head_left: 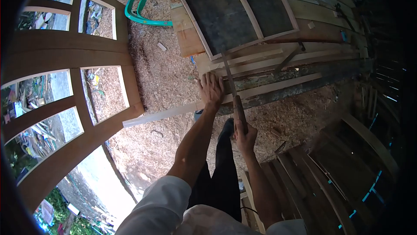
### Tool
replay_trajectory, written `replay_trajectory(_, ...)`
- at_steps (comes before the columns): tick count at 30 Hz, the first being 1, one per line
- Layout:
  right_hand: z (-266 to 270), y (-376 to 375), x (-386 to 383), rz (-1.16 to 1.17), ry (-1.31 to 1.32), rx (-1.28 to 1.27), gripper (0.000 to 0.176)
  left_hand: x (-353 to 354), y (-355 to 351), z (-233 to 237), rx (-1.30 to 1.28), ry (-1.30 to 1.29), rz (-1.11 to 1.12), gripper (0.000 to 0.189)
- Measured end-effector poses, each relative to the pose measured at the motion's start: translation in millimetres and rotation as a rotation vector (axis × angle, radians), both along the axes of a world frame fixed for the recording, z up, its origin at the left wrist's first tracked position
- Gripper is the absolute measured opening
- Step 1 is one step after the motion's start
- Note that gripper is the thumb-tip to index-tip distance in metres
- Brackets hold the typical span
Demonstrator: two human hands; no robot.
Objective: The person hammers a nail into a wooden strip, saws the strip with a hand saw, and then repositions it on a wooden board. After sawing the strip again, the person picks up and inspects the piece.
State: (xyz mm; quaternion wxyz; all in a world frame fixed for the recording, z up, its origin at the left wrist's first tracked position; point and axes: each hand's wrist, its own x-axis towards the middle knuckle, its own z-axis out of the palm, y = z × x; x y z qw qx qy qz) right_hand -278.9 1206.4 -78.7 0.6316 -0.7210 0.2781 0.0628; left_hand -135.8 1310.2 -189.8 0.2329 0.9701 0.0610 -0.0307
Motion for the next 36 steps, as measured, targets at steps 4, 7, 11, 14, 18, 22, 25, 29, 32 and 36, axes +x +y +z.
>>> replay_trajectory(4,-5.7,-4.3,-0.5,-0.014,0.052,0.039,0.041,0.5,-0.7,1.2,0.005,-0.004,-0.027,0.026)
replay_trajectory(7,-5.8,-8.8,4.0,-0.02,0.043,0.015,0.041,0.7,-1.4,2.1,-0.025,0.022,-0.044,0.026)
replay_trajectory(11,-5.5,-18.0,14.9,0.024,0.072,-0.01,0.042,-2.5,-1.6,-1.9,-0.01,-0.068,-0.064,0.023)
replay_trajectory(14,-8.6,-24.4,21.5,0.049,0.079,-0.022,0.043,-3.1,0.0,-2.9,-0.063,-0.036,-0.026,0.026)
replay_trajectory(18,-10.3,-29.9,32.3,0.041,0.06,0.021,0.042,1.3,-2.3,-6.7,-0.005,0.024,-0.002,0.03)
replay_trajectory(22,-16.9,-35.3,31.6,0.034,0.085,0.05,0.04,-1.5,-1.6,-7.7,0.047,0.02,-0.003,0.029)
replay_trajectory(25,-14.9,-39.4,33.4,0.051,0.07,0.049,0.04,-3.8,-2.2,-8.2,0.034,0.013,-0.007,0.028)
replay_trajectory(29,-19.6,-47.5,33.3,0.073,0.081,0.043,0.041,-4.3,-4.3,-10.4,0.04,-0.064,0.025,0.024)
replay_trajectory(32,-16.9,-51.0,38.7,0.113,0.061,0.029,0.042,-2.9,-2.7,-9.6,0.056,-0.117,0.025,0.023)
replay_trajectory(36,-10.3,-55.0,42.2,0.125,0.035,0.013,0.047,-7.6,-0.7,1.7,-0.069,-0.024,-0.03,0.026)
